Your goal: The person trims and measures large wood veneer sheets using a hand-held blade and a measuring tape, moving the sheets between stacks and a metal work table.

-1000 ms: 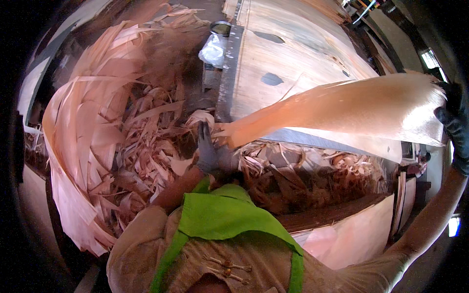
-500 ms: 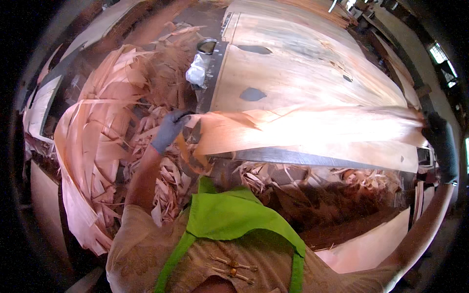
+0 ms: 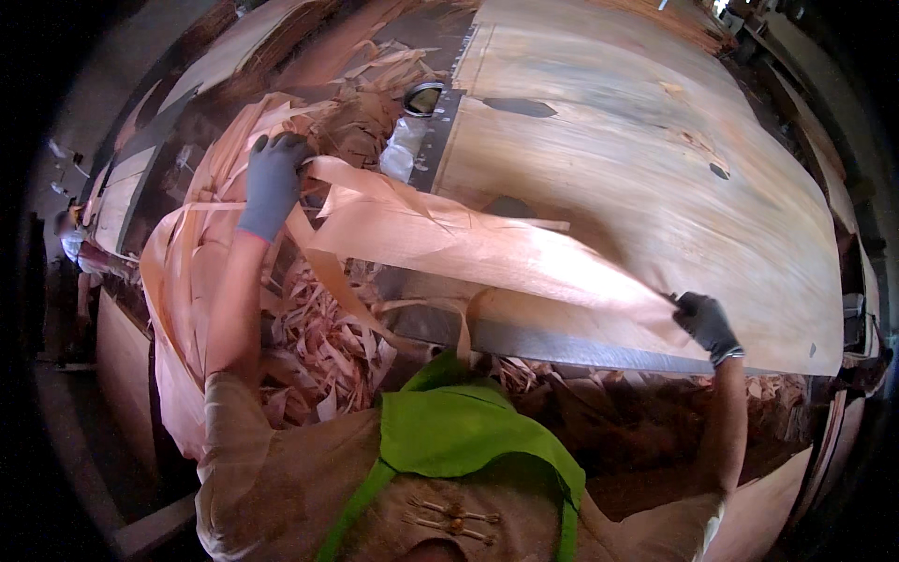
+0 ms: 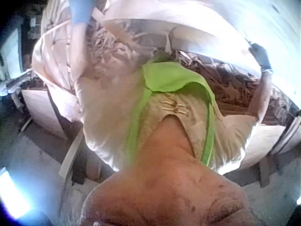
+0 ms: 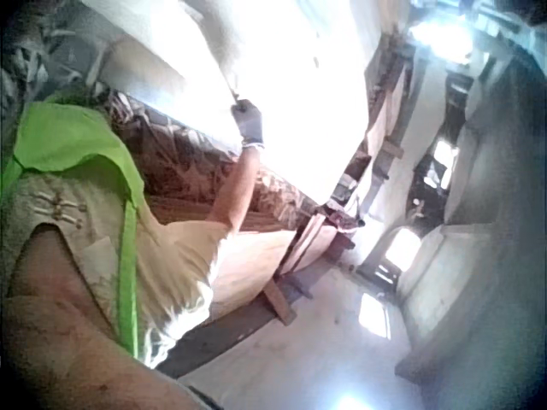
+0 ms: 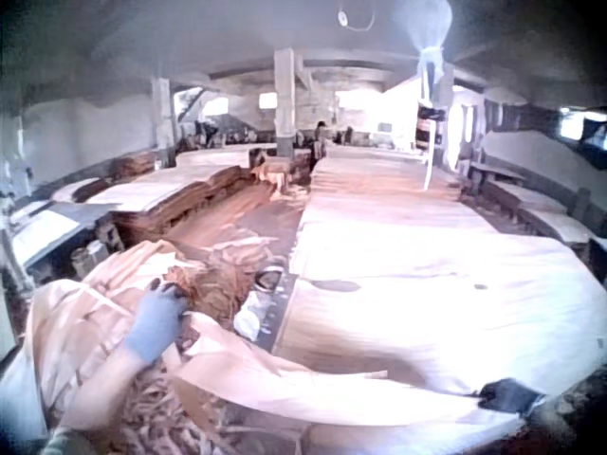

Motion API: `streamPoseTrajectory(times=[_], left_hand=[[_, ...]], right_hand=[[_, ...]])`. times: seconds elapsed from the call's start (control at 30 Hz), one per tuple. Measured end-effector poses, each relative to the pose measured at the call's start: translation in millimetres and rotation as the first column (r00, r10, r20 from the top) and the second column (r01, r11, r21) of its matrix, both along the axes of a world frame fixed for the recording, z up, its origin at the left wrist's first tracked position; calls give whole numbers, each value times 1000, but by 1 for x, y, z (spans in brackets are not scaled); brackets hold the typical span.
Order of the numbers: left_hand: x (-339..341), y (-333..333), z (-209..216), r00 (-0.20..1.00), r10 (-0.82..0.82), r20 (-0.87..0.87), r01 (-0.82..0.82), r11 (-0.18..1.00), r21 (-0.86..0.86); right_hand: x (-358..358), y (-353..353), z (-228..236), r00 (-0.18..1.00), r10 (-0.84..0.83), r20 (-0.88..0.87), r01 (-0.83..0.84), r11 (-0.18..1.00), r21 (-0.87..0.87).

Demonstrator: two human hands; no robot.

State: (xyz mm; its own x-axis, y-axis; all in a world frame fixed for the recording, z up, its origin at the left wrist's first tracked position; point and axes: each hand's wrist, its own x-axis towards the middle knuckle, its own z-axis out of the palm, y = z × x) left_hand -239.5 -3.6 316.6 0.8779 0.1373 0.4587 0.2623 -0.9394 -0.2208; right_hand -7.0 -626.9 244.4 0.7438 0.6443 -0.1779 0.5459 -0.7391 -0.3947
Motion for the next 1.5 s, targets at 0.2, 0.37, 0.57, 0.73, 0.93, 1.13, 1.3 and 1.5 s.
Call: streamPoseTrajectory(times=[0.2,0.37,0.57,0.73,0.93,1.13,1.3,1.5], left_hand=[[90,41,-85,970,132,-205,-103,984,147],[106,-31,-154,986,-161,-48,141,949,-282],[24,-89,-205,975,-194,-109,111,849,-517],[21,-37,-264,973,215,-88,-232,920,-318],[29,8,-249,910,414,-2,-386,846,-368],[-6,22,-216,918,234,321,-11,823,-568],[-105,-10,-171,990,138,0,-107,770,-629],[-149,-41,-29,964,178,-198,-257,420,-870]], right_hand=[[26,35,-58,881,-287,-376,240,956,-167],[42,18,-99,927,-367,-80,327,893,-308],[-14,91,-116,864,-416,282,399,909,120],[-48,102,-174,892,-192,409,204,979,13],[-11,103,-189,878,-251,407,274,962,1],[21,87,-195,887,-197,419,179,980,83],[-4,63,-147,989,19,147,-58,962,267],[12,1,-54,829,30,-559,100,975,201]])
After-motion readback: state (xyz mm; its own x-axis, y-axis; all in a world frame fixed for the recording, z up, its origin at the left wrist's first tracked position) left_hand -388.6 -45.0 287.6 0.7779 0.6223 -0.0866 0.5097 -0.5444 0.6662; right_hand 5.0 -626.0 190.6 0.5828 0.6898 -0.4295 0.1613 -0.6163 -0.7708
